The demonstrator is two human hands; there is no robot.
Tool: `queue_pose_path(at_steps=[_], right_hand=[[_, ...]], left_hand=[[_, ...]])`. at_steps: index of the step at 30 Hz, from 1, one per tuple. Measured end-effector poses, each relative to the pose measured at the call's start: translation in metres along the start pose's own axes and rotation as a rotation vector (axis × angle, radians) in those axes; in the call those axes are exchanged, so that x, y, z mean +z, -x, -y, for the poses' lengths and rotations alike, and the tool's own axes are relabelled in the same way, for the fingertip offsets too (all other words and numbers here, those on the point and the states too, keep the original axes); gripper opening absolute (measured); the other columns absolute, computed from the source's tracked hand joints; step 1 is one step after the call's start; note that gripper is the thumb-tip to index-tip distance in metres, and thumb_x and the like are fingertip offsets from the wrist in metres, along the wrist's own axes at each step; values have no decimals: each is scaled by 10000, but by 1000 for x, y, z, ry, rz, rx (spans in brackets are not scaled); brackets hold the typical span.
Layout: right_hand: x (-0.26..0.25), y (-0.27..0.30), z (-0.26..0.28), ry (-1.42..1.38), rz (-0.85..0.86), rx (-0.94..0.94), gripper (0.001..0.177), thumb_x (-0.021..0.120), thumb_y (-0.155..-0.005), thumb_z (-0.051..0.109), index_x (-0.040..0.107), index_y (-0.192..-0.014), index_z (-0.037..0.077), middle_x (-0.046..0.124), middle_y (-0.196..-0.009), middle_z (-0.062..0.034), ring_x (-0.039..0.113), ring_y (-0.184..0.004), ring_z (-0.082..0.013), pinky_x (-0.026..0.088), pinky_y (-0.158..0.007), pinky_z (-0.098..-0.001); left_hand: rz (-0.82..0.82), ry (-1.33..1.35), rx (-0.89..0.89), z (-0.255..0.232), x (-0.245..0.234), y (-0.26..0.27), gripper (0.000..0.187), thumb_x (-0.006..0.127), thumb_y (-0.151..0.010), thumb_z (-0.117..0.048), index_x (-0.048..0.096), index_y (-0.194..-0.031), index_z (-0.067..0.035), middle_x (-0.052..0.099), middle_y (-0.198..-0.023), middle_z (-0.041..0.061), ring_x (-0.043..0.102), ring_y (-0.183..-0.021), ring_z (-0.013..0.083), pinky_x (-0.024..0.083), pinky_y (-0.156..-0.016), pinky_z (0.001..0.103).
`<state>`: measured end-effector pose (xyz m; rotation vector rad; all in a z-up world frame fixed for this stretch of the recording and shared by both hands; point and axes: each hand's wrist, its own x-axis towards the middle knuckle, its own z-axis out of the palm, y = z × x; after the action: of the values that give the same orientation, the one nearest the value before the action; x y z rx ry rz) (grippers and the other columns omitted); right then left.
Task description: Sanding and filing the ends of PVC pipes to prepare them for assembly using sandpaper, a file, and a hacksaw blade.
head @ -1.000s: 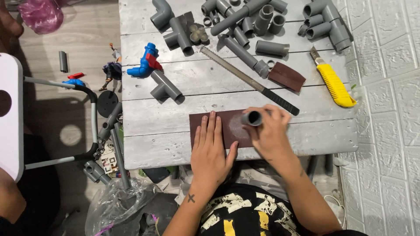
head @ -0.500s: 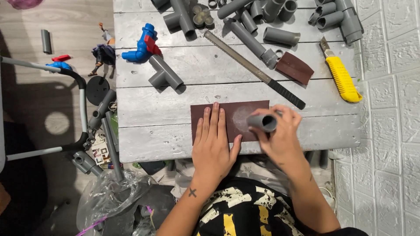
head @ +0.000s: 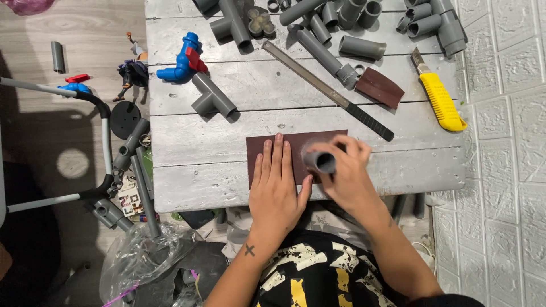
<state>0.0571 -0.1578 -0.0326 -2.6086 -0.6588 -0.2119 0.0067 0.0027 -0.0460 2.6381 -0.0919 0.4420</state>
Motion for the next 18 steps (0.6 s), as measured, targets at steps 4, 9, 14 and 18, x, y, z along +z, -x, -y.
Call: queue_pose_path(at_steps=[4, 9, 14, 18], right_hand=[[-2, -18, -7, 34, -83, -25, 290, 750, -894, 296, 654, -1163, 252, 695, -1141, 142, 517, -1123, -199, 264, -993, -457], [-4, 14, -14, 7, -63, 41, 310, 785, -866, 276, 665, -1151, 260, 705, -1123, 146, 526, -1117, -186, 256, -1009, -431], [1, -16, -2, 12, -91, -36, 286, 743, -871, 200, 665, -1142, 246, 704, -1121, 136, 539, -1121, -196, 259, -1004, -438], [-12, -6, -10, 108, -149, -7, 229, 750, -909, 272, 673, -1117, 213, 710, -1100, 100, 537, -1106, -226, 267, -993, -456]], left_hand=[[-11, 15, 0, -1, -3, -1, 713, 603, -970, -449, 482, -1486, 29, 403, -1608, 214, 369, -1500, 367, 223, -1238, 452], [-11, 8, -5, -1, 0, 0, 708, 599, -971, -447, 486, -1482, 31, 406, -1607, 214, 368, -1500, 368, 219, -1241, 457], [-15, -14, 5, -2, -3, -1, 711, 607, -963, -452, 491, -1482, 19, 410, -1607, 204, 371, -1499, 358, 228, -1239, 450], [-13, 15, 0, -2, -4, -1, 706, 610, -965, -442, 490, -1480, 25, 415, -1602, 212, 373, -1496, 366, 231, -1232, 454]])
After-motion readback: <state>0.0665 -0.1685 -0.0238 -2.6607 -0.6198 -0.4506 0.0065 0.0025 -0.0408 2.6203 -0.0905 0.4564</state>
